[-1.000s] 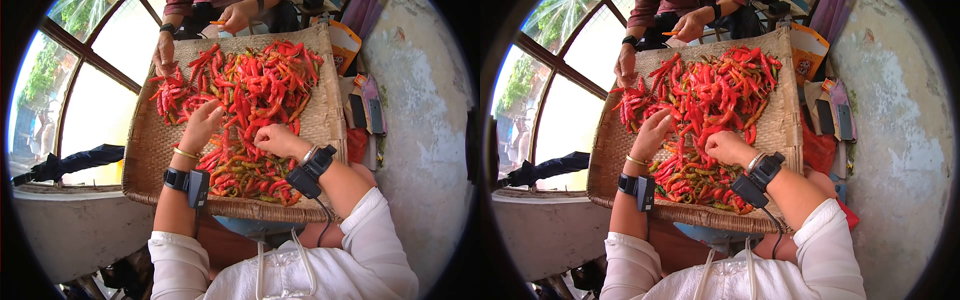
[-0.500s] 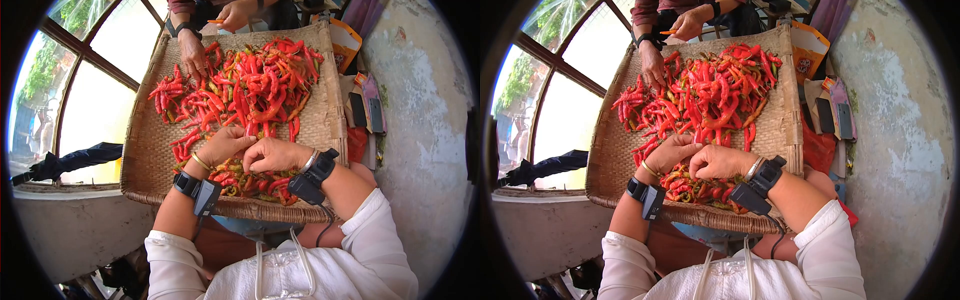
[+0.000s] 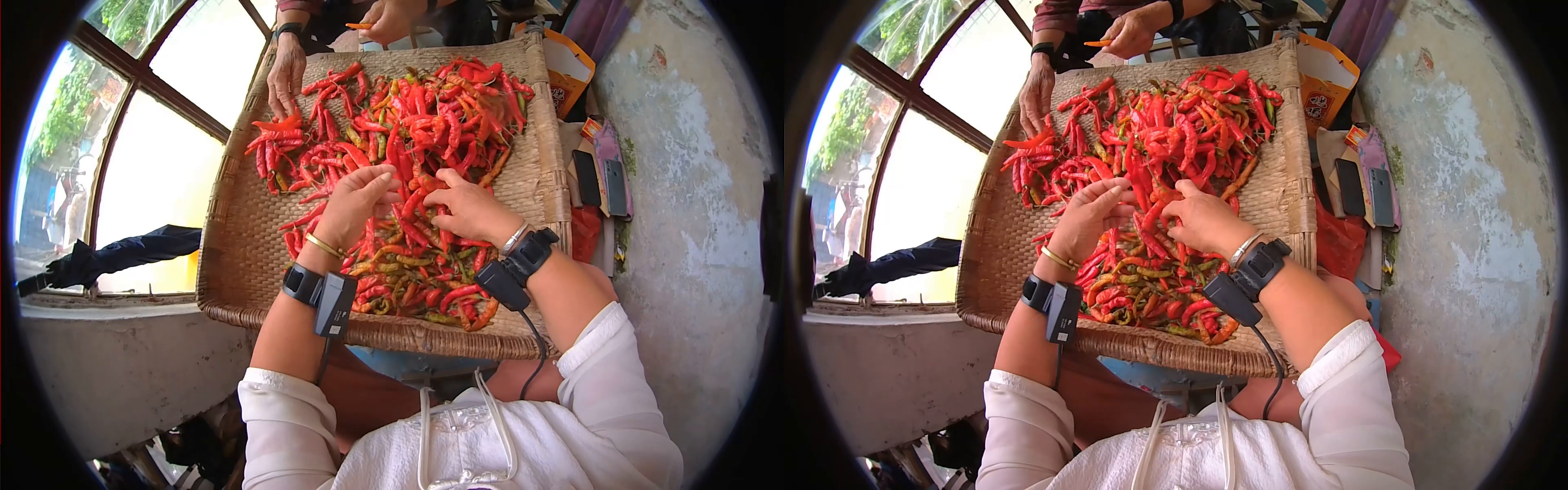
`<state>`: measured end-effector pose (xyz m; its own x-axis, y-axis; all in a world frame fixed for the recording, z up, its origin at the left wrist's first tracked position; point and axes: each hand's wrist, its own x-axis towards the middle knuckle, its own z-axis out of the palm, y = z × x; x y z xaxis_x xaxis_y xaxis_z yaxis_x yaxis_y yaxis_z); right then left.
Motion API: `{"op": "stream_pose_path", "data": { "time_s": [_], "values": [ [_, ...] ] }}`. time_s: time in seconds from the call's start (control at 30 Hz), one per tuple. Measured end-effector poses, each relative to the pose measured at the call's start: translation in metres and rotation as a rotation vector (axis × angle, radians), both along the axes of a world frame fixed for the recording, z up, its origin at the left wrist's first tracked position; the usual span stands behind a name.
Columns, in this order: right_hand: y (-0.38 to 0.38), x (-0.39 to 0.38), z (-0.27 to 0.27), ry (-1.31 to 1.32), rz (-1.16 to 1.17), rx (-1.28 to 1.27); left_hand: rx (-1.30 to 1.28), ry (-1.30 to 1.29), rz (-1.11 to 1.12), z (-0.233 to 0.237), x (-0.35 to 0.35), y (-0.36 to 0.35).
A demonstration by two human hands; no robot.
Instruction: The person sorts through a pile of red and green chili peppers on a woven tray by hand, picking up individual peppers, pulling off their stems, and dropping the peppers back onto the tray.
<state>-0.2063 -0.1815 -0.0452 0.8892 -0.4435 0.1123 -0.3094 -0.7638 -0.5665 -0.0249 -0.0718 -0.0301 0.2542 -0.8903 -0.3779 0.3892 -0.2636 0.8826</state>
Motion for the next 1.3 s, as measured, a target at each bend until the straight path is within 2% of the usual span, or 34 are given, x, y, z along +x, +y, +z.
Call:
{"op": "stream_pose_path", "data": {
  "time_s": [0.03, 0.1, 0.27, 0.37, 0.43, 0.5, 0.57, 0.6, 0.7, 0.83, 0.93, 1.03, 1.1, 1.13, 1.17, 1.2, 1.27, 1.3],
  "values": [
    [0.002, 0.001, 0.000, 0.111, -0.001, 0.021, 0.001, 0.001, 0.002, -0.001, -0.009, -0.001],
    [0.000, 0.003, 0.001, 0.105, 0.006, 0.011, 0.007, -0.255, -0.139, 0.000, -0.024, -0.002],
    [0.009, 0.008, 0.018, 0.044, 0.065, -0.001, 0.002, -0.249, -0.152, 0.002, -0.033, 0.000],
    [0.022, 0.008, 0.018, -0.067, 0.155, -0.124, 0.000, -0.233, -0.123, 0.002, -0.031, 0.000],
    [0.024, 0.007, 0.021, -0.074, 0.172, -0.103, 0.091, -0.261, -0.220, -0.001, -0.023, 0.000],
    [0.023, 0.006, 0.022, -0.075, 0.190, -0.086, 0.094, -0.232, -0.221, 0.004, -0.015, 0.001],
    [0.018, 0.008, 0.024, -0.288, 0.089, 0.105, 0.139, -0.194, -0.188, 0.013, -0.009, 0.002],
    [0.015, 0.007, 0.026, -0.288, 0.089, 0.106, 0.139, -0.193, -0.189, 0.018, -0.005, 0.004],
    [0.004, 0.001, 0.029, -0.125, -0.097, 0.120, 0.121, -0.241, -0.320, 0.026, 0.010, 0.009],
    [0.004, 0.000, 0.025, -0.077, -0.117, 0.143, 0.139, -0.299, -0.387, 0.031, 0.006, 0.014],
    [0.008, 0.003, 0.023, -0.062, -0.104, 0.220, 0.088, -0.215, -0.493, 0.026, 0.007, 0.015],
    [0.011, 0.002, 0.022, -0.151, -0.015, 0.312, 0.039, -0.196, -0.410, 0.031, 0.003, 0.015],
    [0.010, -0.002, 0.019, 0.053, 0.136, 0.106, 0.003, -0.081, -0.362, 0.035, 0.010, 0.017],
    [0.010, -0.002, 0.020, 0.053, 0.133, 0.109, 0.005, -0.080, -0.366, 0.036, 0.015, 0.017],
    [0.010, -0.002, 0.022, 0.219, 0.078, 0.061, -0.061, -0.016, -0.307, 0.037, 0.023, 0.017],
    [0.009, -0.002, 0.024, 0.385, 0.024, 0.011, -0.128, 0.048, -0.246, 0.039, 0.029, 0.018],
    [0.007, -0.002, 0.027, 0.350, 0.026, 0.028, -0.253, 0.142, -0.016, 0.038, 0.038, 0.019],
    [0.007, -0.002, 0.027, 0.315, 0.031, 0.046, -0.295, 0.178, 0.170, 0.042, 0.037, 0.016]
  ]
}}
